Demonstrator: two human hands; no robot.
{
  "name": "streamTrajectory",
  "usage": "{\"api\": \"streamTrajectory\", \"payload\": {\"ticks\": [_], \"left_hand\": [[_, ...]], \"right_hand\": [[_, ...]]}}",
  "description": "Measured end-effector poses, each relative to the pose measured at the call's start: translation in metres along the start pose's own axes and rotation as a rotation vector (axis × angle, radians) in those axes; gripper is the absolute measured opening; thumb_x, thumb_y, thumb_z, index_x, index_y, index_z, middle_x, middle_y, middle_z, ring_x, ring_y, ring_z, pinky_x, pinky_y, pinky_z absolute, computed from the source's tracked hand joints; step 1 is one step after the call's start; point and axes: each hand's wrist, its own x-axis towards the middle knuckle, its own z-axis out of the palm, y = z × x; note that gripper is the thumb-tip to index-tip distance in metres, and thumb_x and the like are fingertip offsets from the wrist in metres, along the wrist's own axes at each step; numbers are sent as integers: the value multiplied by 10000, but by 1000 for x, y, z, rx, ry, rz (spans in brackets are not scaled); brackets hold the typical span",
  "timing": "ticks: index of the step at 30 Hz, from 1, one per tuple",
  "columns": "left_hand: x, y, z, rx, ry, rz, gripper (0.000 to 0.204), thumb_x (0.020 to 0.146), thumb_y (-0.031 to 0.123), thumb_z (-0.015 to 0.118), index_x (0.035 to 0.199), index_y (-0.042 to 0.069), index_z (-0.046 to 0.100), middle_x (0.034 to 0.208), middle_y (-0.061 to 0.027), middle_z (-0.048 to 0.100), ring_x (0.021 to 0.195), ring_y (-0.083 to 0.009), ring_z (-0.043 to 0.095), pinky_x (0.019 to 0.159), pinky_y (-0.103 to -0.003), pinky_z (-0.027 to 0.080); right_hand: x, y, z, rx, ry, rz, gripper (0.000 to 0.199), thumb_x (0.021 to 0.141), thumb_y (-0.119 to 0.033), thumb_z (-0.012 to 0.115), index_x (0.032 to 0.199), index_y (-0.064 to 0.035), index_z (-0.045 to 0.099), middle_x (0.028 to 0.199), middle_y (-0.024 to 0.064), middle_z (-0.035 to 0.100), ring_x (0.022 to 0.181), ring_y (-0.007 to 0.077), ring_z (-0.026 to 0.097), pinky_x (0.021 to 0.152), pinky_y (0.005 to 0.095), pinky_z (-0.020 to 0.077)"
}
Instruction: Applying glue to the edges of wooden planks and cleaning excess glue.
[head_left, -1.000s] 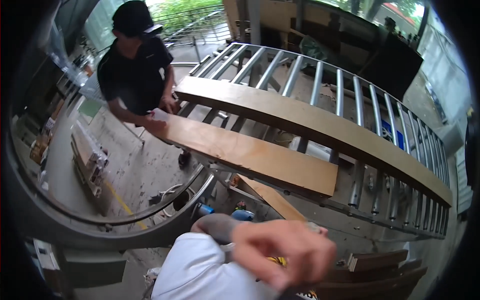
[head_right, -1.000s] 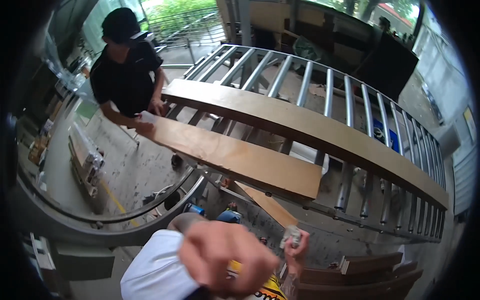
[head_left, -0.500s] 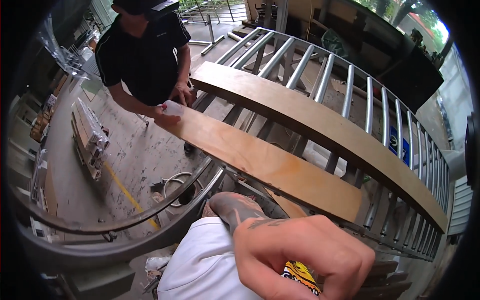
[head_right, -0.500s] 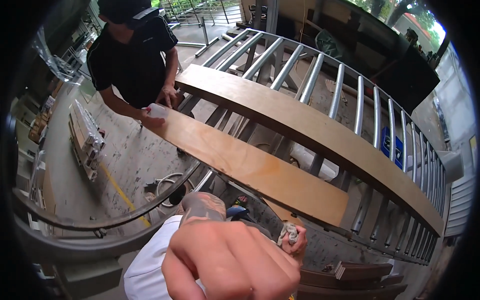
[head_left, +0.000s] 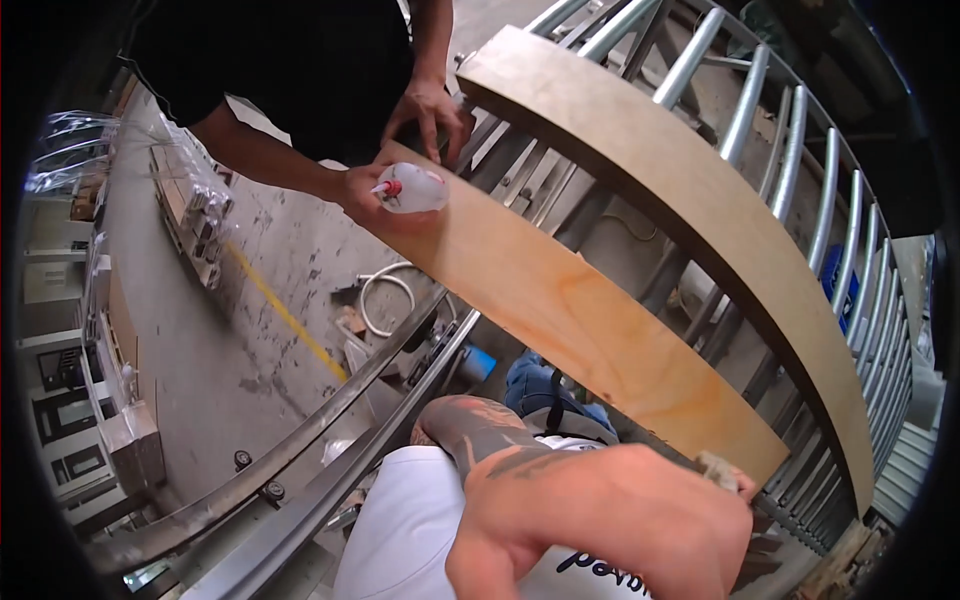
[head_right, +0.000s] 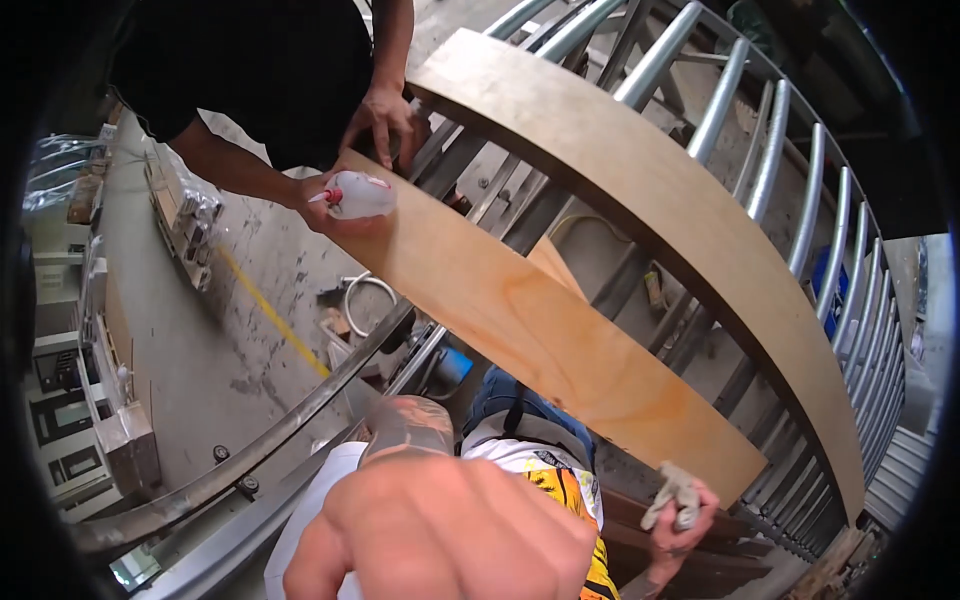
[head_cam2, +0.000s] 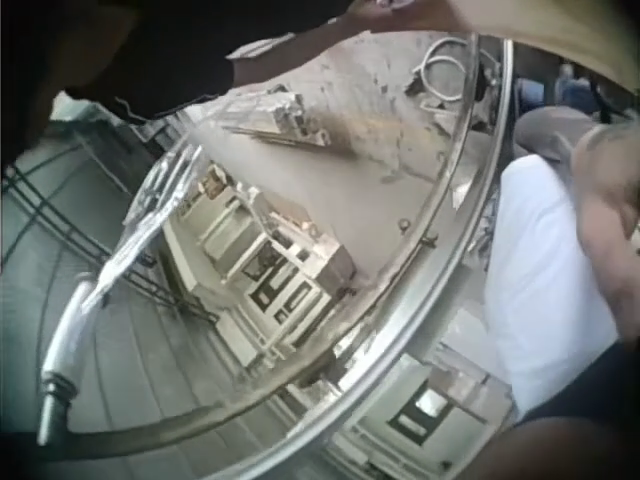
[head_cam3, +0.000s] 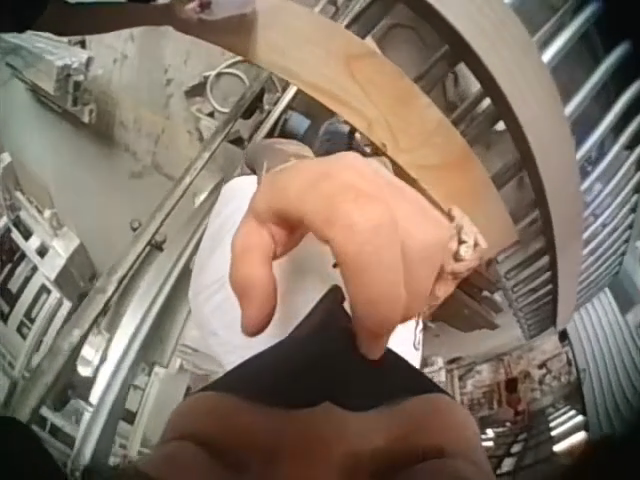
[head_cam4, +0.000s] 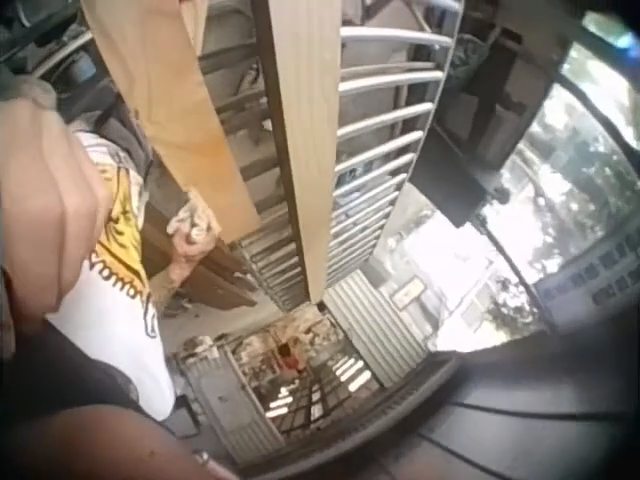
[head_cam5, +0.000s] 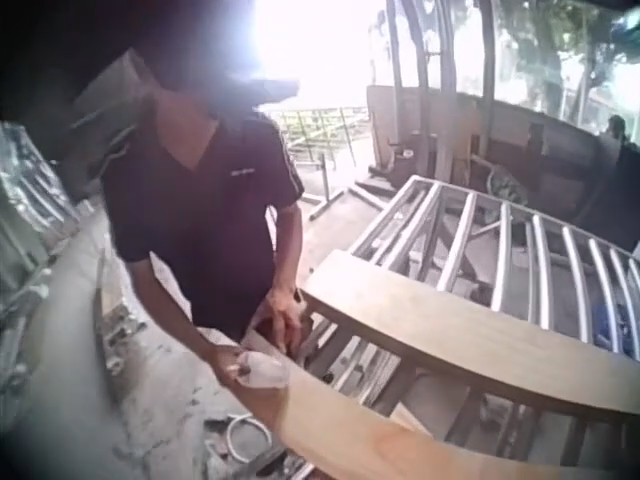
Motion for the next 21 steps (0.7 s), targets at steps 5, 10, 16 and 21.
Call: {"api": "streamTrajectory", "payload": {"ticks": [5,10,16,21], "left_hand": [[-34,6,-29,55,62,-134,459,958,422,650,1069,-23,633,1024,-130,613,912,-299,597,840,-420,460],[-99,11,-71,1135,260,-594,562,902,423,718,1208,-33,597,1147,-179,629,1052,-340,604,909,-408,492],[-161,23,-96,2064,71,-767,538,821,331,783,1248,60,599,1269,-169,578,1253,-394,534,1069,-566,396],[-167,47,-106,2183,25,-833,590,835,364,750,1283,28,564,1320,-214,543,1269,-439,507,1081,-578,379]], "right_hand": [[63,-9,15,28,9,-179,291,865,-24,562,1146,-2,493,1182,204,632,1043,312,618,973,416,462],[102,-28,47,-49,-14,-268,311,900,-22,583,1184,-29,457,1244,226,611,1096,358,604,990,449,449],[119,-7,74,-155,54,-394,335,887,-53,610,1182,-51,451,1265,232,600,1128,401,571,993,512,440],[125,-4,74,-100,50,-462,369,862,-52,594,1198,-57,441,1254,235,604,1089,418,575,958,528,451]]}}
